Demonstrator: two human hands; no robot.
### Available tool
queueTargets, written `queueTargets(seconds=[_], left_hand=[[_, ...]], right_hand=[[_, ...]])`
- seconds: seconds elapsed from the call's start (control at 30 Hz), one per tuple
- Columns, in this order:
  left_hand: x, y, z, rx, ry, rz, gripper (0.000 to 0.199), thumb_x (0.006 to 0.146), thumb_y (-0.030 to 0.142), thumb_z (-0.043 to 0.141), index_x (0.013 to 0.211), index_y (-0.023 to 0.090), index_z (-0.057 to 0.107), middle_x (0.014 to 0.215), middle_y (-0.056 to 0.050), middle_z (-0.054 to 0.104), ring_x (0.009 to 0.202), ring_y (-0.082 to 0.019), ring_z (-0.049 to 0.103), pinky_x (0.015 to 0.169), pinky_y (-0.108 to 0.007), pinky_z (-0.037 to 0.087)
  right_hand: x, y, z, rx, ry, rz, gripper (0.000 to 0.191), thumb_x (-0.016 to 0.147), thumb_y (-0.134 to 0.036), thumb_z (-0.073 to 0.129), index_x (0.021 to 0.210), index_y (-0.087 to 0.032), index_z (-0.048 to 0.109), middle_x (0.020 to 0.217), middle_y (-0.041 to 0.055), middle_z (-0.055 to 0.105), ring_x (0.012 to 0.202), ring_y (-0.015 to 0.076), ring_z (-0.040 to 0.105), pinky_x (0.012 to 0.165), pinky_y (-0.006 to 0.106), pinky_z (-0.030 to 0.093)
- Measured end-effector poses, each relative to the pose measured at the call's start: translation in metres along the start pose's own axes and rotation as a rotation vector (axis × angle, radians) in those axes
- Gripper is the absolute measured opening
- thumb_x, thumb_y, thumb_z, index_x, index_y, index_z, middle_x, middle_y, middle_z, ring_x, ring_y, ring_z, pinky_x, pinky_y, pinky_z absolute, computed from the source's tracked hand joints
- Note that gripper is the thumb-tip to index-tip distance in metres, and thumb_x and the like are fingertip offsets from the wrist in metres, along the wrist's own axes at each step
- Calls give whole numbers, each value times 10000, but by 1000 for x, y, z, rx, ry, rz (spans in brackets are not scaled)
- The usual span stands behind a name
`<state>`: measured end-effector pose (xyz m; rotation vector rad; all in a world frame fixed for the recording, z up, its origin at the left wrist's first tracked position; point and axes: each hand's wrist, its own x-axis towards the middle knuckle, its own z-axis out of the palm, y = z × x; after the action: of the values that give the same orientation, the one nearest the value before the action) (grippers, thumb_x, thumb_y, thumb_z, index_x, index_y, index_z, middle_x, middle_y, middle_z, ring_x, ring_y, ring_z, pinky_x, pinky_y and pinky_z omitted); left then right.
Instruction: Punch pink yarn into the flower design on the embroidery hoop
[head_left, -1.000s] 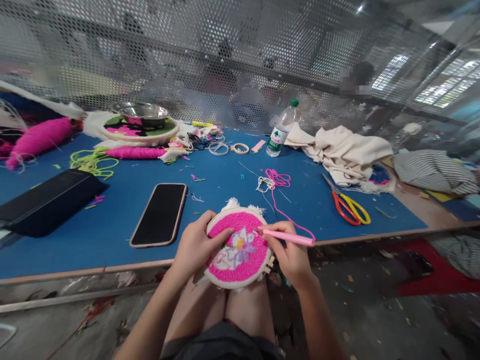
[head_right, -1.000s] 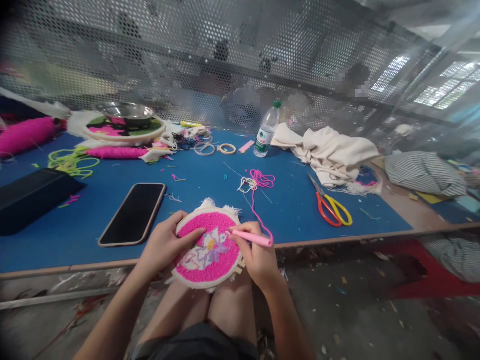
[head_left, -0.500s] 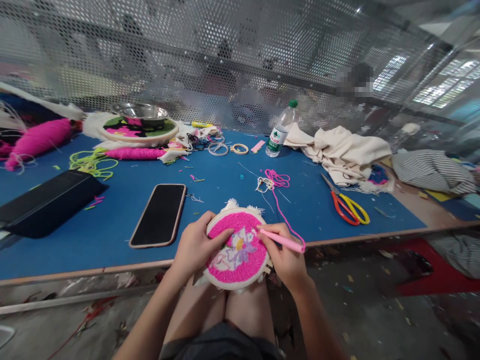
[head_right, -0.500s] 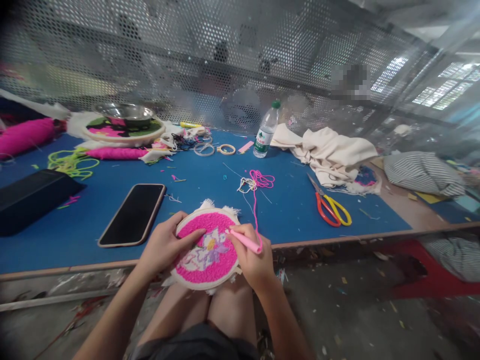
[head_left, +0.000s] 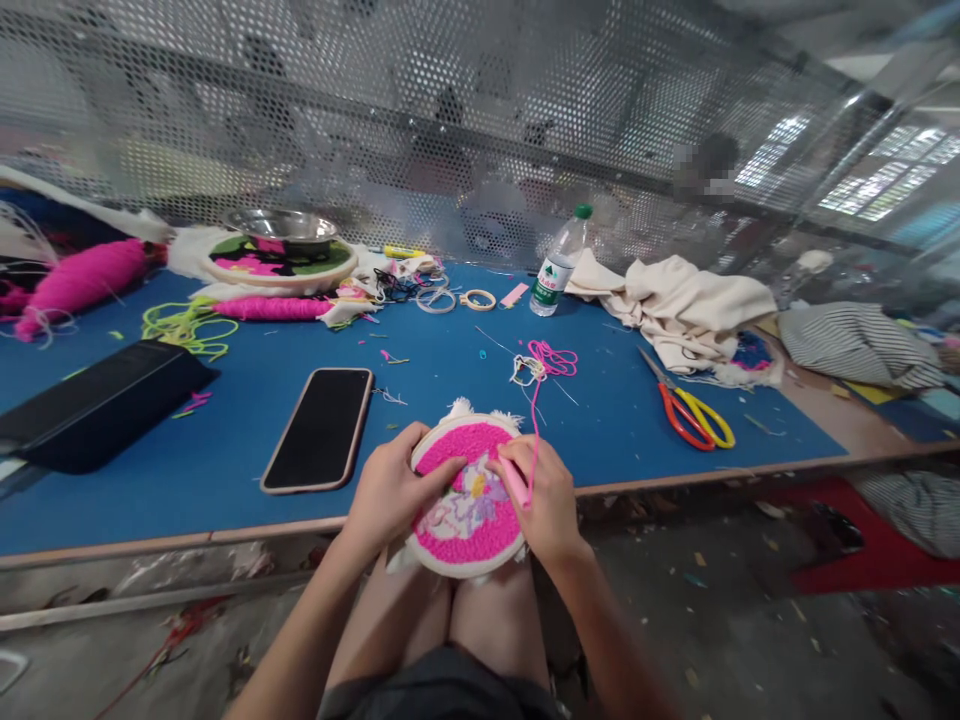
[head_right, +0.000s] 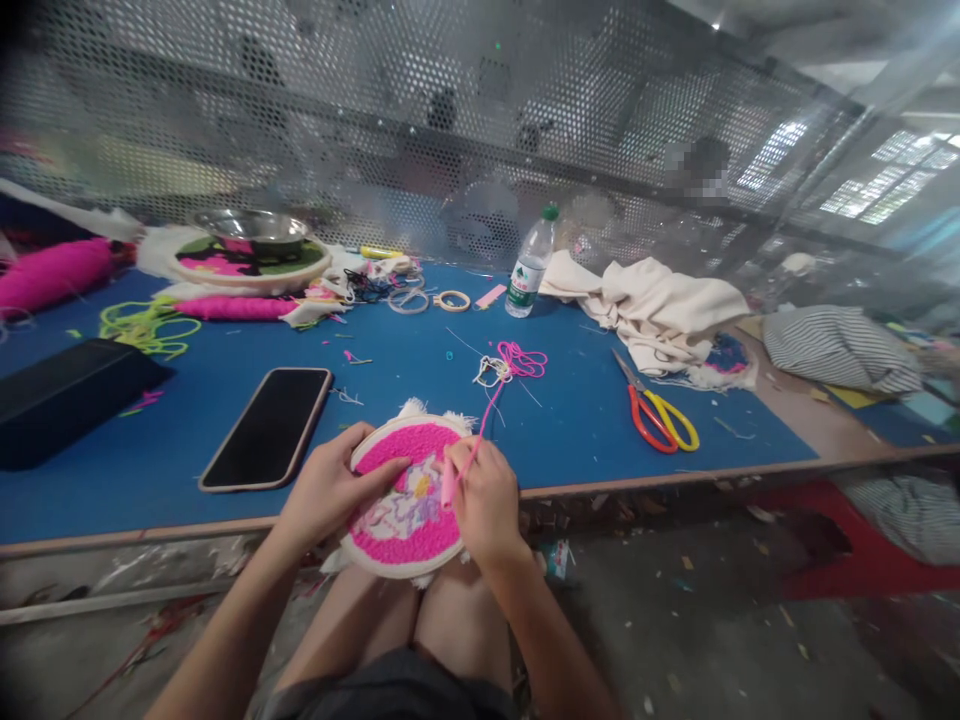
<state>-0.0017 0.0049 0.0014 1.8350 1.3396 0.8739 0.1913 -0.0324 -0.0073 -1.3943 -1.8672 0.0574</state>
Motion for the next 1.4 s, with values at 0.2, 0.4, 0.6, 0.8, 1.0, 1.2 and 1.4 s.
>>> queueTargets(seconds=[0.2,0.4,0.6,0.8,1.0,1.2,1.4], left_hand=[[1,0,1,-31,11,-11,323,808,502,594,753,203,485,644,44,567,609,-139,549,565,-246,345],[0,0,1,-21,3,-1,294,801,477,594,762,203,497,647,36,576,615,-146,559,563,-252,338],[0,0,-1,-32,-3,10,287,798,474,597,781,202,508,661,28,589,623,-151,565,576,-252,357],[0,0,0,-18,-1,2,314,798,494,598,754,208,478,633,38,567,599,-148,553,553,-248,340],[1,-3,2,14,-5,2,307,797,502,592,775,211,495,656,30,586,613,-154,569,557,-251,344],[1,-4,3,7,2,0,296,799,487,599,772,209,499,652,29,596,606,-149,570,552,-248,340],[1,-4,3,-17,-2,-5,291,802,477,600,767,204,505,655,27,600,609,-144,566,556,-246,342]], right_hand=[[2,0,-13,315,19,143,97,915,-240,545,948,-220,634,973,43,660,934,182,618,838,318,493],[-6,3,-18,333,69,98,122,896,-204,566,963,-224,666,996,61,623,994,192,612,893,347,500],[-7,4,-2,165,115,30,144,881,-192,590,993,-240,666,1024,74,645,992,208,635,879,375,524],[-22,7,-1,307,281,-13,240,868,-112,581,1078,-221,622,1005,71,708,980,210,681,853,369,572],[-32,7,2,295,354,67,154,848,-170,639,987,-220,596,895,59,713,874,206,711,738,335,601],[-33,9,2,332,371,65,113,875,-183,598,971,-215,549,878,65,695,879,213,704,748,371,593],[-36,10,3,366,369,76,104,875,-178,595,958,-213,543,874,61,689,862,206,698,756,373,582]])
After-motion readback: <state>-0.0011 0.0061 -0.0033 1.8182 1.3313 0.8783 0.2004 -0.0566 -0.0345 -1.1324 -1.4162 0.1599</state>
